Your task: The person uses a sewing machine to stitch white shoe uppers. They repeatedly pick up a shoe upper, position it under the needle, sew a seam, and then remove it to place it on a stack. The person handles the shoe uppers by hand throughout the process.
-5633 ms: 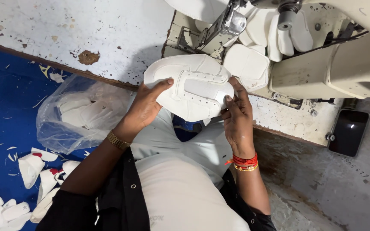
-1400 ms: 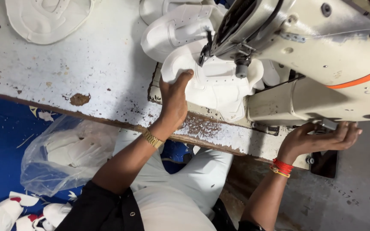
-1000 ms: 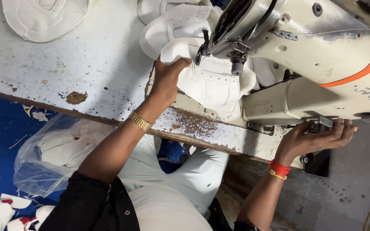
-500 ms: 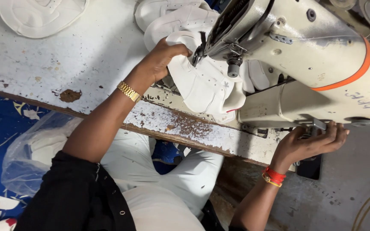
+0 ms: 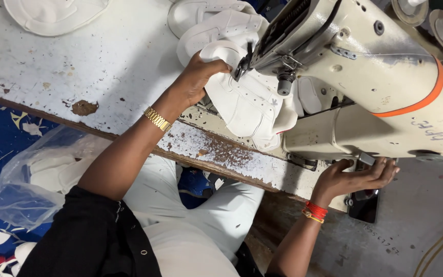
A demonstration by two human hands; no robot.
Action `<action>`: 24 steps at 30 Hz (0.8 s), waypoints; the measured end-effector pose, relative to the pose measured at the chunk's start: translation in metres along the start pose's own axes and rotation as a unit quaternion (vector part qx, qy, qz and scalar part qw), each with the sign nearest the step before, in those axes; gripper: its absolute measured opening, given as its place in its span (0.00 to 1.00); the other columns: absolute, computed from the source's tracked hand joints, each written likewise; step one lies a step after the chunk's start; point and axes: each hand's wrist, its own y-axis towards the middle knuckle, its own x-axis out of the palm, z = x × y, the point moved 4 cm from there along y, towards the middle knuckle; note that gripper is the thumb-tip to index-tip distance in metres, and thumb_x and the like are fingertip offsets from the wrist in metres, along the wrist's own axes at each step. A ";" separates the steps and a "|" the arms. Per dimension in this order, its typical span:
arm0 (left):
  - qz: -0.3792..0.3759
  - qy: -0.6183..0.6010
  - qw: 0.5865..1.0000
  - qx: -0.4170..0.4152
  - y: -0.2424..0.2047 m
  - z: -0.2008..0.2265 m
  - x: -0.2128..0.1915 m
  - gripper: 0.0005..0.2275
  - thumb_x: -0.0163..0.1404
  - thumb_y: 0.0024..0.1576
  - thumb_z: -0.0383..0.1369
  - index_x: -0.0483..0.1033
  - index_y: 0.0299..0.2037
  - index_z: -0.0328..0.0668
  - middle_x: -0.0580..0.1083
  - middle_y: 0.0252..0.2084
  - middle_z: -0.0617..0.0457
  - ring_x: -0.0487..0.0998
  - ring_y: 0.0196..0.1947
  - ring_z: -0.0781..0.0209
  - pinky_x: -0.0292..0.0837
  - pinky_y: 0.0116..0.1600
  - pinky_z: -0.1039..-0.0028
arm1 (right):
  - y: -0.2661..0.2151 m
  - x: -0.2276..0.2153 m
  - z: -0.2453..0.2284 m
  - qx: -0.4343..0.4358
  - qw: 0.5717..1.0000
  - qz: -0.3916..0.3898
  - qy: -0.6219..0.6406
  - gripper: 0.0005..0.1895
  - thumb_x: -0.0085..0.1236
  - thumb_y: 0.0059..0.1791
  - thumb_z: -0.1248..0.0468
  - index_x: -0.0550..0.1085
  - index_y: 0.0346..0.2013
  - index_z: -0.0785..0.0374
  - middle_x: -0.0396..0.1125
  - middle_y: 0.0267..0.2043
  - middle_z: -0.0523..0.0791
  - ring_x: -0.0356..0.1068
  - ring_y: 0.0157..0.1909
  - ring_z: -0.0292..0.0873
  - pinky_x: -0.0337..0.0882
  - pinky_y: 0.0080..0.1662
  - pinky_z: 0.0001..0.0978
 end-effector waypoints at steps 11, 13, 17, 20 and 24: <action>-0.043 0.024 0.999 -0.004 0.017 0.000 -0.007 0.12 0.57 0.49 0.27 0.77 0.42 0.32 0.80 0.40 0.48 0.83 0.42 0.61 0.85 0.52 0.65 | 0.080 -0.041 0.046 -0.063 0.983 0.173 -0.001 0.12 0.43 0.57 0.75 0.75 0.47 0.65 0.64 0.47 0.50 0.63 0.51 0.51 0.67 0.51 0.51; -0.035 0.037 0.999 -0.014 0.017 0.001 -0.006 0.11 0.57 0.49 0.27 0.77 0.41 0.32 0.80 0.39 0.48 0.83 0.42 0.60 0.86 0.51 0.64 | 0.107 -0.051 0.084 -0.114 0.967 0.224 -0.040 0.11 0.41 0.57 0.74 0.74 0.45 0.69 0.62 0.45 0.53 0.62 0.47 0.51 0.65 0.46 0.48; -0.049 0.032 0.998 -0.003 0.018 0.003 -0.006 0.12 0.56 0.49 0.28 0.77 0.42 0.32 0.79 0.39 0.48 0.83 0.41 0.60 0.85 0.50 0.65 | 0.173 0.022 0.293 0.195 0.965 -0.065 0.164 0.23 0.39 0.67 0.55 0.69 0.53 0.77 0.70 0.46 0.55 0.68 0.45 0.53 0.71 0.47 0.40; -0.043 0.037 0.998 0.015 0.015 -0.003 -0.009 0.12 0.56 0.51 0.29 0.76 0.43 0.30 0.79 0.39 0.48 0.83 0.42 0.60 0.84 0.48 0.68 | 0.185 0.029 0.282 0.174 0.843 -0.189 0.473 0.28 0.37 0.66 0.53 0.69 0.67 0.77 0.70 0.62 0.56 0.77 0.59 0.47 0.79 0.58 0.34; 0.038 -0.027 0.999 0.026 -0.003 0.002 0.005 0.13 0.55 0.50 0.29 0.77 0.44 0.31 0.80 0.39 0.47 0.83 0.40 0.57 0.83 0.45 0.70 | 0.155 0.022 0.238 0.140 0.886 -0.045 0.439 0.26 0.41 0.65 0.50 0.66 0.58 0.76 0.68 0.57 0.54 0.69 0.54 0.45 0.75 0.55 0.36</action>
